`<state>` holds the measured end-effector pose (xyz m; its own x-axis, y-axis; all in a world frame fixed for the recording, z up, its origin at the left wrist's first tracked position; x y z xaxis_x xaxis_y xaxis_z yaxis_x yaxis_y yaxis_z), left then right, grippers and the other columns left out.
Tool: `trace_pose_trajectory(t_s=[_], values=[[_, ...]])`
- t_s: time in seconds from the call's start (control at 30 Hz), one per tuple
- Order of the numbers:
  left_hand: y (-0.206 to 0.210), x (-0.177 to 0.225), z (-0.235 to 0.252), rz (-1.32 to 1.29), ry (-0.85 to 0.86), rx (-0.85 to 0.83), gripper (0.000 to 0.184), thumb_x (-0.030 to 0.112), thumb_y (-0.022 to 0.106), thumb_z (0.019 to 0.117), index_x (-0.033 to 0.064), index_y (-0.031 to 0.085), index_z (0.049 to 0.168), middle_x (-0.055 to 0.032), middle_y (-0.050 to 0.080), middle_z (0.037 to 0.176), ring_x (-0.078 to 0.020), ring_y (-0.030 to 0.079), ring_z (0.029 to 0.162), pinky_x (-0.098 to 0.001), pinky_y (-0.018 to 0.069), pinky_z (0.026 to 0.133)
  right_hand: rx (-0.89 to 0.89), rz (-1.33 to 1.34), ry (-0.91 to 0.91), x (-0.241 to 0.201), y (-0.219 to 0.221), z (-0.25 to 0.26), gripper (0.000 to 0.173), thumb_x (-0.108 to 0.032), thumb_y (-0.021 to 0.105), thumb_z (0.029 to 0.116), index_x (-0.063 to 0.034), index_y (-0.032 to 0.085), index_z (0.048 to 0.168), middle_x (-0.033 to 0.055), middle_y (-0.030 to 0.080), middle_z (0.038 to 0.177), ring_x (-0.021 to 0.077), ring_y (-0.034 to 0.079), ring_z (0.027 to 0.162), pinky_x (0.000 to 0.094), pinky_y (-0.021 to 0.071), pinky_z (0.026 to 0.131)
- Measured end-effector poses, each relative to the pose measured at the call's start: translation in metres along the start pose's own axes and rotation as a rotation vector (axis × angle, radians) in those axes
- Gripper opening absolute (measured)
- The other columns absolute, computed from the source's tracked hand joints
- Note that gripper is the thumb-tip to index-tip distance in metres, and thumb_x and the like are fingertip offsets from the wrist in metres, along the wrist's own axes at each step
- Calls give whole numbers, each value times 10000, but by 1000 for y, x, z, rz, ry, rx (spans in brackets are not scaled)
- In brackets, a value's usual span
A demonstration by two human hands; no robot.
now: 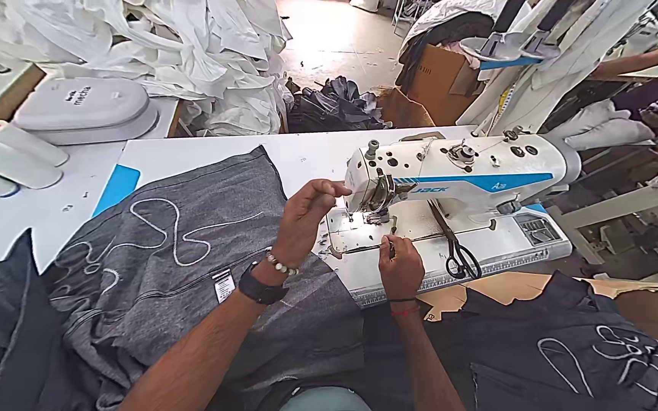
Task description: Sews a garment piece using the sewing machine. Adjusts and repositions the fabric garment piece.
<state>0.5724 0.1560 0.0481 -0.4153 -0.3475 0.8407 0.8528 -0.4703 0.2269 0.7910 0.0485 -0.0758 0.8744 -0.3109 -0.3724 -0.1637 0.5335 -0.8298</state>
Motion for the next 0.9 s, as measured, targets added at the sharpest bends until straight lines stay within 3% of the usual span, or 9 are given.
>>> trace_pose_trajectory(t_s=[0.07,0.17,0.3,0.4,0.47,0.57,0.67,0.83,0.9], values=[[-13,3,-8,-204,-72,70,162,272,515,1076,189,654,1069,1,707,1105,-159,657,1098,-384,532,989,1,-11,-10,0,1,0,335,-385,516,1033,-187,786,1041,42,693,876,224,684,814,427,558,688],[-22,6,-32,-251,-271,1,142,287,551,1054,206,646,986,54,655,787,-94,662,795,-326,570,845,-16,49,36,6,-1,1,323,-385,542,1024,-179,791,1037,47,694,877,225,680,803,430,559,692],[12,-30,-146,205,-686,-805,227,246,513,1071,65,645,1105,-14,698,842,-108,684,751,-328,602,747,-153,551,128,-4,-15,-1,311,-340,612,1012,-103,748,1162,45,700,977,158,662,837,370,576,734],[19,-48,-231,316,-943,-1090,220,229,520,1073,57,650,1116,-34,719,838,-130,690,739,-381,587,744,-442,1076,-4,-71,-42,-6,352,-280,571,1060,-31,696,1275,93,748,1131,190,718,1033,365,615,871],[14,-50,-259,393,-1027,-1202,212,256,517,1078,92,647,1114,-9,729,847,-123,695,757,-386,576,761,-492,1240,25,-96,-51,-1,269,-201,599,1050,-9,752,1161,108,773,1034,203,731,956,353,610,850],[11,-38,-267,250,-1087,-1152,197,247,526,1072,92,641,1112,-4,727,851,-98,691,762,-336,573,767,-539,1232,269,-89,-17,11,238,-228,643,1029,-42,790,1048,77,776,898,137,690,764,274,547,688],[9,-12,-252,-201,-1122,-933,142,193,557,1058,70,623,1082,-38,695,817,-105,685,754,-273,575,738,-571,1275,522,-75,30,18,288,-350,707,983,-73,783,992,44,752,841,78,609,625,206,451,529],[2,7,-239,-454,-1128,-840,106,193,578,1048,96,616,1061,-30,663,803,-107,681,752,-261,575,730,-343,1354,596,-44,37,16,199,-227,717,976,-42,762,919,54,712,756,59,544,529,188,419,458],[2,8,-242,-479,-1141,-848,109,195,585,1044,93,620,1059,-31,654,807,-110,673,749,-266,576,726,-416,1306,621,-37,41,10,214,-229,724,975,-25,753,919,79,709,765,68,519,508,190,394,441]])
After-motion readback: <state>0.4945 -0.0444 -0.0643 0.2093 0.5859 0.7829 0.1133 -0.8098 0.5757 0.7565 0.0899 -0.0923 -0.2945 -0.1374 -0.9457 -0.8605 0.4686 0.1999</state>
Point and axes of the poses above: each hand's wrist, its own z-axis towards the middle knuckle, its own y-axis out of the palm, x = y × z, the point moved 10 cm from there along z, towards the middle knuckle
